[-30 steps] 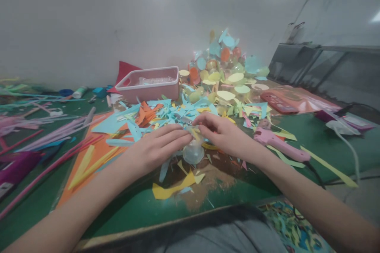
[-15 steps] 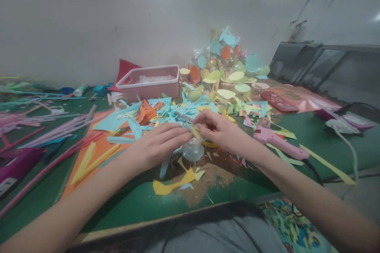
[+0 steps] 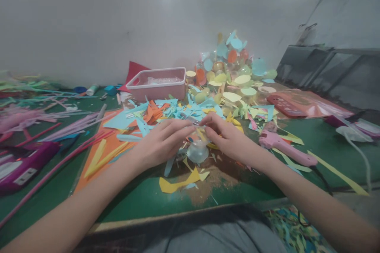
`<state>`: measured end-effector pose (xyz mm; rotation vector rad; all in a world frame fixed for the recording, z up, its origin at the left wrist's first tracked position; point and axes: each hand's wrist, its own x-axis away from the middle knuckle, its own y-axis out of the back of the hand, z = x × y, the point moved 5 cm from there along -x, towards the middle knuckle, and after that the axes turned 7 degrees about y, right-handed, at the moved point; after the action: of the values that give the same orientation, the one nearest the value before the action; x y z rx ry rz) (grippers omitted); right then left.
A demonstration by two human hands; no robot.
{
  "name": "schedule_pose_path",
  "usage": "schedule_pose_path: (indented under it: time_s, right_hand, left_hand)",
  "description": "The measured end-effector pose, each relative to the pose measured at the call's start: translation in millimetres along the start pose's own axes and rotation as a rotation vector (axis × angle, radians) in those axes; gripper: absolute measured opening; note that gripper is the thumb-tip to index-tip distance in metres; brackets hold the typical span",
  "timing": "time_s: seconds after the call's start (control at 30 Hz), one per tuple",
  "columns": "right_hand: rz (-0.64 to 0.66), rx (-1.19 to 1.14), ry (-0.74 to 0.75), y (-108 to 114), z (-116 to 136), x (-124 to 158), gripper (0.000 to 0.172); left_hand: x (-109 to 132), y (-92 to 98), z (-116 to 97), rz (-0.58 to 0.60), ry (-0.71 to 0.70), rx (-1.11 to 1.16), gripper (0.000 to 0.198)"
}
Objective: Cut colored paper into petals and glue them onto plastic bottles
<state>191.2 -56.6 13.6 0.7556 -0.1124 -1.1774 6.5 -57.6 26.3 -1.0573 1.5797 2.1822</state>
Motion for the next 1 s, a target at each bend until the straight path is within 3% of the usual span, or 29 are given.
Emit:
schedule_pose_path:
  time_s: [0.27,0.63,1.0]
  right_hand:
    - [-0.009,0.043,0.001,0.1,4.2,0.6,0.018]
    - [0.004,0.009,0.007,-1.4,0.8,0.2,0.011]
    - [-0.035,0.106,0.026,-0.2,6.4,1.3,0.02]
  left_hand:
    - [-4.9,4.0,-4.3,0.001,-0.053,-0.004,0.024]
    - [-1.7,0.9,-2.5,0.011,-0.036,0.042,0.025]
    - [-6.5,3.3,-4.5,0.005,-0.054,0.017,0.022]
